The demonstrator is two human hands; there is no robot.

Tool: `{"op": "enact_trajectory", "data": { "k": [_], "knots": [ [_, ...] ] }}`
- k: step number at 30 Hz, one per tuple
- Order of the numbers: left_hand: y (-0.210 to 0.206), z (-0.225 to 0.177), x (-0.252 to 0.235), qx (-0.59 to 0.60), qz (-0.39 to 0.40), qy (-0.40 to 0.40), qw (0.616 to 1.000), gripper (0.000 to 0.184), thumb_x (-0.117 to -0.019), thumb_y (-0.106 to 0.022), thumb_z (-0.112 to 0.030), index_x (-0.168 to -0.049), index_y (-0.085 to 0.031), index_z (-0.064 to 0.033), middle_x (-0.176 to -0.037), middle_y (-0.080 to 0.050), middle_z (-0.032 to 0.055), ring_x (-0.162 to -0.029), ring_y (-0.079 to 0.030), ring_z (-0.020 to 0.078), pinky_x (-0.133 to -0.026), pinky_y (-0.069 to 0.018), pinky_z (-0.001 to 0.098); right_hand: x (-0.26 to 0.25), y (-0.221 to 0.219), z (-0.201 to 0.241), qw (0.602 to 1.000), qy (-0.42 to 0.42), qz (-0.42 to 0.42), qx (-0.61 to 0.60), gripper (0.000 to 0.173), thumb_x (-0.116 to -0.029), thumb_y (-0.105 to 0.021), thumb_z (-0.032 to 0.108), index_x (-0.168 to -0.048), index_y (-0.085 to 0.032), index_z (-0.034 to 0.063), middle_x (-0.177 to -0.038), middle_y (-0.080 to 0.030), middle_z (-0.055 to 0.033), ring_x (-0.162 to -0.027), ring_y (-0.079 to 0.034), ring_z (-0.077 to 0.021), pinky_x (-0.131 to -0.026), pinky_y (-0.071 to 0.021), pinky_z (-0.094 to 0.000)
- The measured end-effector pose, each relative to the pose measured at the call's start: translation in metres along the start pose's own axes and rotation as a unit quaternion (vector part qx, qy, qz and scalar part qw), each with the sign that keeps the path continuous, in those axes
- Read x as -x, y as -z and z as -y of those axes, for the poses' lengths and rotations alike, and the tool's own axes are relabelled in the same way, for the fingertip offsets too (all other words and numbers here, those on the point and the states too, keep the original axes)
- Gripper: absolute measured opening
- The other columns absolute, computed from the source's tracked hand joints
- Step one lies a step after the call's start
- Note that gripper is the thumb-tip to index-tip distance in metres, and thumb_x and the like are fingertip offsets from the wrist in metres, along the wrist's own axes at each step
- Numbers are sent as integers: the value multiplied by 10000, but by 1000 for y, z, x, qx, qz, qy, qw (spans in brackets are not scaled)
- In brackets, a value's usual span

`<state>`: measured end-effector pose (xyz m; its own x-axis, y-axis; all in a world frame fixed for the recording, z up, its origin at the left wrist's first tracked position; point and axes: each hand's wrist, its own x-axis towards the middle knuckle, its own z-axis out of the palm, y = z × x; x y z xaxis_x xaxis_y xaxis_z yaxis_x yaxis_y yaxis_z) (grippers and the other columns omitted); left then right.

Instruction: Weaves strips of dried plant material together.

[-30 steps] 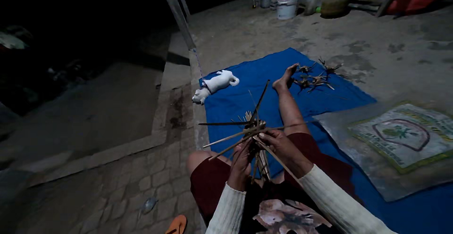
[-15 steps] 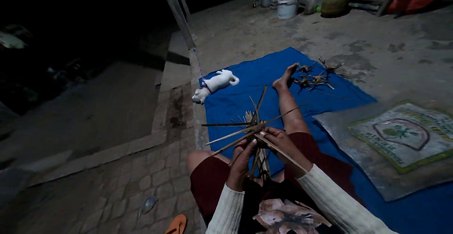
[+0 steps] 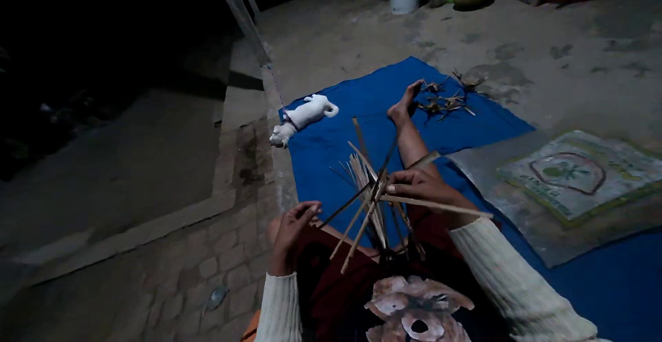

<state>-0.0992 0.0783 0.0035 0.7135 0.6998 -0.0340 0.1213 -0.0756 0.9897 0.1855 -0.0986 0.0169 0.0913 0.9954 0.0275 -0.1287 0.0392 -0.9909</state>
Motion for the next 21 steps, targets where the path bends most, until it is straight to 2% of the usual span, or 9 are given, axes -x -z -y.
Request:
{"op": "enact_trajectory", "data": {
  "k": [3, 5, 7, 11, 14, 17, 21],
  "knots": [
    [-27, -28, -5, -40, 96, -36, 994, 255, -993, -586, -127, -1199, -664, 1, -1075, -706, 4, -909, -659, 40, -791, -548, 219, -4, -9, -4, 999, -21, 32, 0, 128, -1016, -544, 86, -986, -660, 43, -870, -698, 27, -781, -675, -55, -768, -589, -237],
    [-45, -31, -10, -71, 131, -57, 987, 289, -954, -657, -157, -1201, -682, -9, -1075, -700, 12, -924, -645, 44, -801, -539, 227, -8, -13, -9, 998, -22, 56, 12, 129, -1013, -551, 102, -986, -661, 41, -876, -693, 27, -782, -661, -50, -770, -575, -235],
    [-59, -28, -14, -81, 147, -63, 984, 286, -924, -703, -162, -1168, -691, -12, -1036, -689, 8, -882, -637, 36, -776, -539, 219, -9, -17, -10, 997, -27, 56, 34, 119, -1013, -554, 92, -980, -654, 35, -867, -686, 34, -776, -656, -40, -770, -574, -229],
    [-70, -20, -15, -102, 153, -45, 982, 283, -904, -730, -174, -1125, -695, -2, -988, -676, 7, -841, -615, 19, -764, -518, 200, -9, -23, -7, 995, -42, 47, 82, 118, -1013, -556, 84, -968, -644, 20, -814, -654, 46, -719, -621, -6, -718, -545, -193],
    [-72, -17, -14, -88, 149, -49, 984, 199, -911, -728, -142, -1046, -703, 2, -911, -671, -15, -800, -611, 4, -754, -519, 194, -10, -24, -11, 996, -28, 45, 76, 118, -1009, -563, 85, -945, -643, 27, -797, -635, 57, -724, -604, 0, -729, -528, -193],
    [-73, -17, -13, -69, 137, -43, 987, 148, -901, -723, -90, -1025, -711, -10, -903, -688, -23, -809, -627, 7, -772, -530, 202, -10, -27, -12, 997, -34, 32, 58, 118, -1012, -559, 83, -951, -636, 18, -817, -646, 34, -747, -627, -32, -762, -551, -223],
    [-74, -8, -15, -71, 125, -77, 987, 98, -890, -726, -69, -960, -708, -3, -902, -687, -14, -830, -624, 7, -793, -522, 201, -10, -29, -14, 998, -36, 22, 49, 119, -1017, -564, 104, -960, -640, 32, -830, -662, 32, -759, -639, -40, -755, -552, -224]
  ]
}}
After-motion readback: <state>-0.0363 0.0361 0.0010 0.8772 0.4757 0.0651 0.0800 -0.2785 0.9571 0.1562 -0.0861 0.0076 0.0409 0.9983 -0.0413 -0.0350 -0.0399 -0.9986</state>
